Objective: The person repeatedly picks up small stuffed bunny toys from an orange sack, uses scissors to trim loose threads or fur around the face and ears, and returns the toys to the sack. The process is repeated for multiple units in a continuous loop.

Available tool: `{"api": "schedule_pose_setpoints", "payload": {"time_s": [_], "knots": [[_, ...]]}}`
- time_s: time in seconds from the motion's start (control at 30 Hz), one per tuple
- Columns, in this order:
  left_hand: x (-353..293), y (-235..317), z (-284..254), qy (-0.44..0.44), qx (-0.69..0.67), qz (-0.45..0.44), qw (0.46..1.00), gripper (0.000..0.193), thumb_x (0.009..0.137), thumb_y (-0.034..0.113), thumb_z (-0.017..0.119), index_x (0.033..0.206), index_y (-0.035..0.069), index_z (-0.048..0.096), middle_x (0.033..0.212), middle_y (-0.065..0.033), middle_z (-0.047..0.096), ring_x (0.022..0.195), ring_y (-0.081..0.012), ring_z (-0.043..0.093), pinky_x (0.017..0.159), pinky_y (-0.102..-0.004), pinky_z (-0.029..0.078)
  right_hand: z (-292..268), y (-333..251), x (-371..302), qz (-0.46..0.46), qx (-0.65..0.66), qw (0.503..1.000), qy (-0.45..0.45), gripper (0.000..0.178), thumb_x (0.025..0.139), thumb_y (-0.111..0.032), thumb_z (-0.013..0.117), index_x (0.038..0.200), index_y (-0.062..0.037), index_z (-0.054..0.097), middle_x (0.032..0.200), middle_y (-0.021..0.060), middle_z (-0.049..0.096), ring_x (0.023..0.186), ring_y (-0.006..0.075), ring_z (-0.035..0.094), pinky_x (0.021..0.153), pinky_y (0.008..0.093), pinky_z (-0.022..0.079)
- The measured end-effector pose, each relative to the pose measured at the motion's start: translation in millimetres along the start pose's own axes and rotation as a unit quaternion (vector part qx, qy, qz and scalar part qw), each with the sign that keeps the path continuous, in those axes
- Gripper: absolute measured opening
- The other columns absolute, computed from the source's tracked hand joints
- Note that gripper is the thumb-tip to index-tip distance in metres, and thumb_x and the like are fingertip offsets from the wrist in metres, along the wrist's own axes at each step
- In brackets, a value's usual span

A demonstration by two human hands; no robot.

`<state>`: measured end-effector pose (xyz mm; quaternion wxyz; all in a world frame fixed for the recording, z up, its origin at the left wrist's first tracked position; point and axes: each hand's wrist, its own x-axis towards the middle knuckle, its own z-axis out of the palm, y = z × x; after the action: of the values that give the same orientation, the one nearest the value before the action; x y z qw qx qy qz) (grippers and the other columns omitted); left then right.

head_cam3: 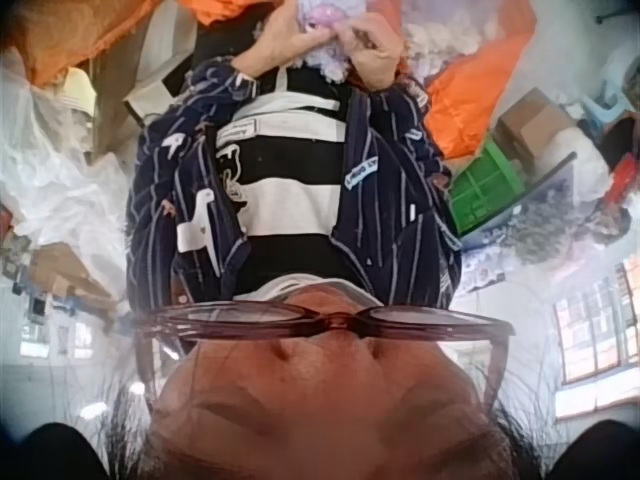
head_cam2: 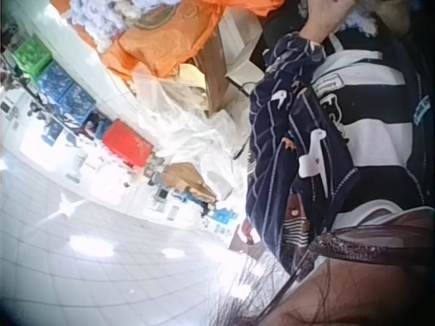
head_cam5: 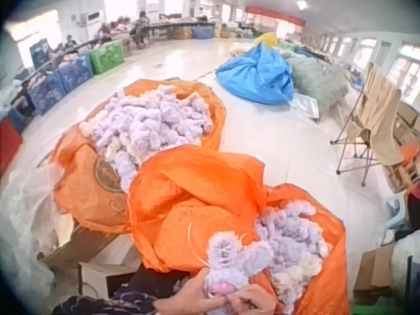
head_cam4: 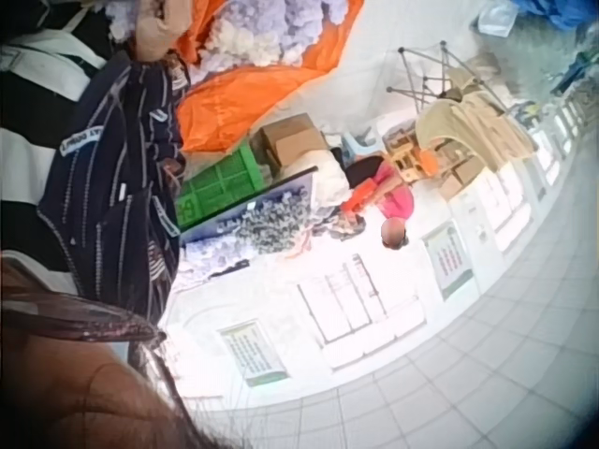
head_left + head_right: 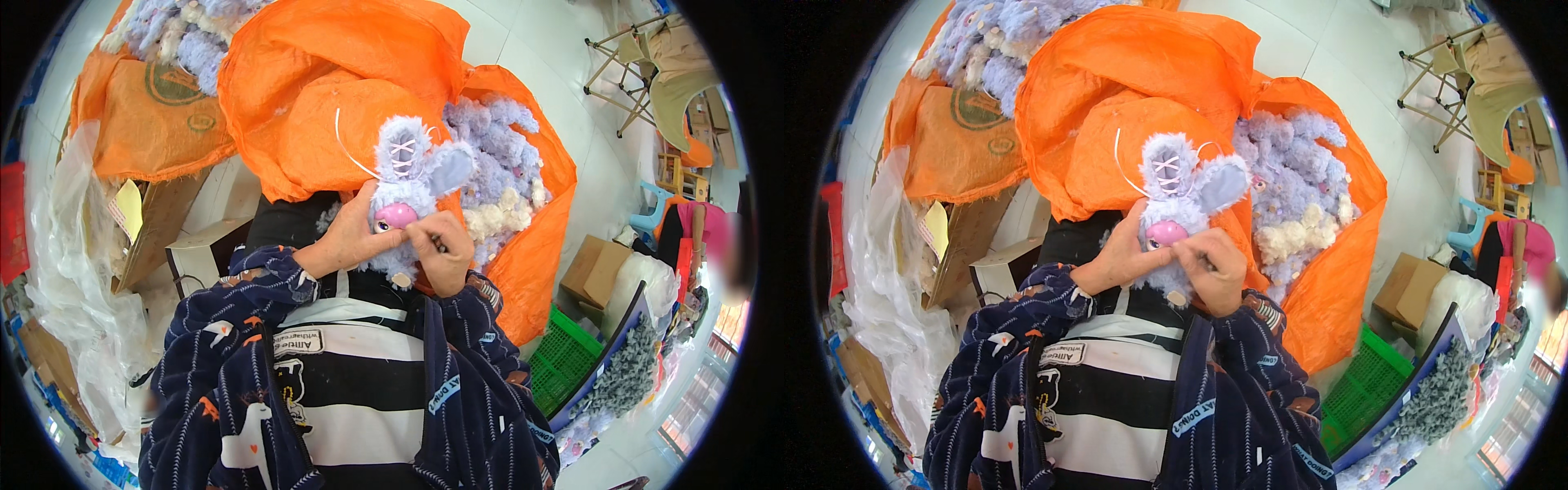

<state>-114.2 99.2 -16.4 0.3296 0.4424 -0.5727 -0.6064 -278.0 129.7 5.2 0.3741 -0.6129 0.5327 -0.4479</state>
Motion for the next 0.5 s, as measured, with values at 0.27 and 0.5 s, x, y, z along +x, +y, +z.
{"api": "schedule_pose_setpoints", "payload": {"time_s": [0.27,0.5], "knots": [[-3.3,-4.1,-4.9,-0.020,-0.027,0.027,0.999,0.062,0.071,0.024,0.070,0.118,-0.001,0.038,0.105,-0.0160,0.056,0.097,-0.0234,0.056,0.082,-0.0327,0.043,-10.7,-12.5,20.1,0.129,-0.067,0.988,-0.057,0.015,0.073,-0.009,0.068,0.078,0.0021,0.060,0.066,0.0079,0.056,0.060,0.0114,0.053,0.054,0.0241,0.040],[-3.9,-8.0,-5.5,-0.030,-0.021,0.045,0.998,0.060,0.072,0.024,0.069,0.118,0.000,0.039,0.103,-0.0143,0.057,0.095,-0.0225,0.056,0.081,-0.0323,0.044,-17.8,-17.5,38.1,0.191,-0.074,0.968,-0.148,0.020,0.076,-0.016,0.066,0.075,0.0026,0.058,0.058,0.0075,0.055,0.053,0.0110,0.052,0.050,0.0259,0.041]]}}
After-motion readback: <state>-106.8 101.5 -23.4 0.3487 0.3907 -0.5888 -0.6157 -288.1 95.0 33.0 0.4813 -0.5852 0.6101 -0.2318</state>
